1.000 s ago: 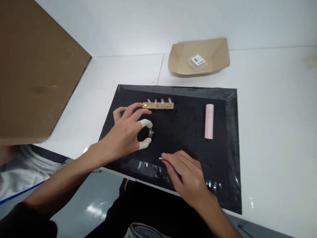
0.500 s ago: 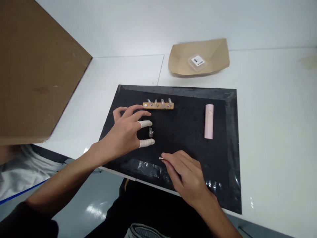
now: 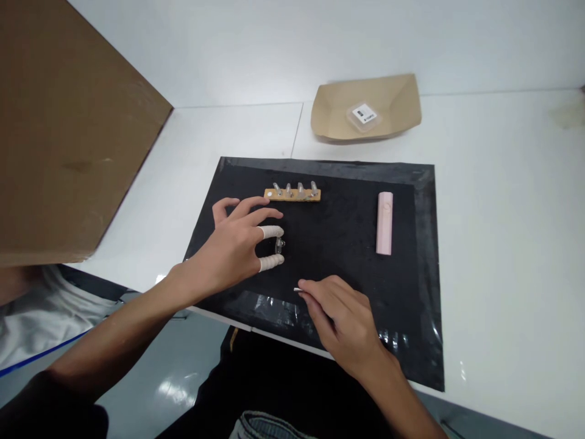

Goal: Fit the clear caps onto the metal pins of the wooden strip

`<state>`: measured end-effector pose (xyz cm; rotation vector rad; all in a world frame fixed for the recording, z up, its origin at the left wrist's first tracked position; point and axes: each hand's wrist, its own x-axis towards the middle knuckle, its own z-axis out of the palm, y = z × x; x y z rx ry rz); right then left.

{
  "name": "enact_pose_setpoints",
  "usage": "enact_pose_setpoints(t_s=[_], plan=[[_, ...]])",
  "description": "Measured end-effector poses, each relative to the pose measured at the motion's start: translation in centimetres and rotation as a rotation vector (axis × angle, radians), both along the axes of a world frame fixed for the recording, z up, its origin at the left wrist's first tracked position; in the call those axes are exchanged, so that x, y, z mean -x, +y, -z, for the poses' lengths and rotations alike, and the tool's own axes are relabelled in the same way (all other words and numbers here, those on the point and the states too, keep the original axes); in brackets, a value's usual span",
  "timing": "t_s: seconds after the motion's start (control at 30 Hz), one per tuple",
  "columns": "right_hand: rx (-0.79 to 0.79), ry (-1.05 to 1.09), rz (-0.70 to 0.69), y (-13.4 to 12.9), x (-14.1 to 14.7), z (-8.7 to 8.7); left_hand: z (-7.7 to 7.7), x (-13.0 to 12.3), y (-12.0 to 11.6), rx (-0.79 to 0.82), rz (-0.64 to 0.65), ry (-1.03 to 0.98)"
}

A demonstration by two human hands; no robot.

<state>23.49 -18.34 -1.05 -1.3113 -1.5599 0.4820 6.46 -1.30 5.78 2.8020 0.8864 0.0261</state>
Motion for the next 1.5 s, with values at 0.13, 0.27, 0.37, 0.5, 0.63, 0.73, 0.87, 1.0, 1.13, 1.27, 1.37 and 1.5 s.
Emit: enact_pose_setpoints(t_s=[0.13,0.27,0.37,0.5,0.63,0.73,0.87,1.0,1.13,1.27,1.37,1.5], plan=[[0.003,-0.019,-0.002,0.00,-0.05,0.16,0.02,-0.07,-0.03,-0.015,0.006,0.008],[0.002,-0.033,-0.008,-0.01,-0.07,0.21,0.10,-0.12,-0.02,-0.034,-0.008,0.006],[0.000,-0.034,-0.004,-0.12,-0.06,0.19,0.09,-0.12,0.00,-0.032,-0.009,0.011],[0.000,-0.041,-0.014,-0.28,-0.09,0.20,0.12,0.01,0.06,-0.038,0.005,0.012],[0.005,-0.045,-0.012,-0.14,-0.11,0.26,0.26,0.09,0.12,-0.040,0.017,0.015],[-0.001,-0.049,-0.012,0.01,-0.09,0.30,0.38,0.07,0.10,-0.039,0.006,0.002],[-0.004,-0.048,-0.010,-0.09,-0.10,0.35,0.57,0.12,0.04,-0.060,-0.011,-0.018],[0.007,-0.036,-0.019,-0.27,-0.14,0.39,0.65,0.17,0.05,-0.054,-0.012,-0.013],[0.008,-0.034,-0.020,-0.26,-0.11,0.44,0.62,0.16,0.03,-0.048,-0.014,0.006],[0.004,-0.033,-0.022,-0.17,-0.07,0.39,0.55,0.22,-0.06,-0.042,-0.014,0.012],[-0.004,-0.034,-0.019,-0.15,-0.07,0.35,0.47,0.30,-0.10,-0.039,-0.009,0.004],[0.005,-0.045,-0.017,-0.24,-0.11,0.32,0.50,0.33,-0.08,-0.037,-0.002,0.006]])
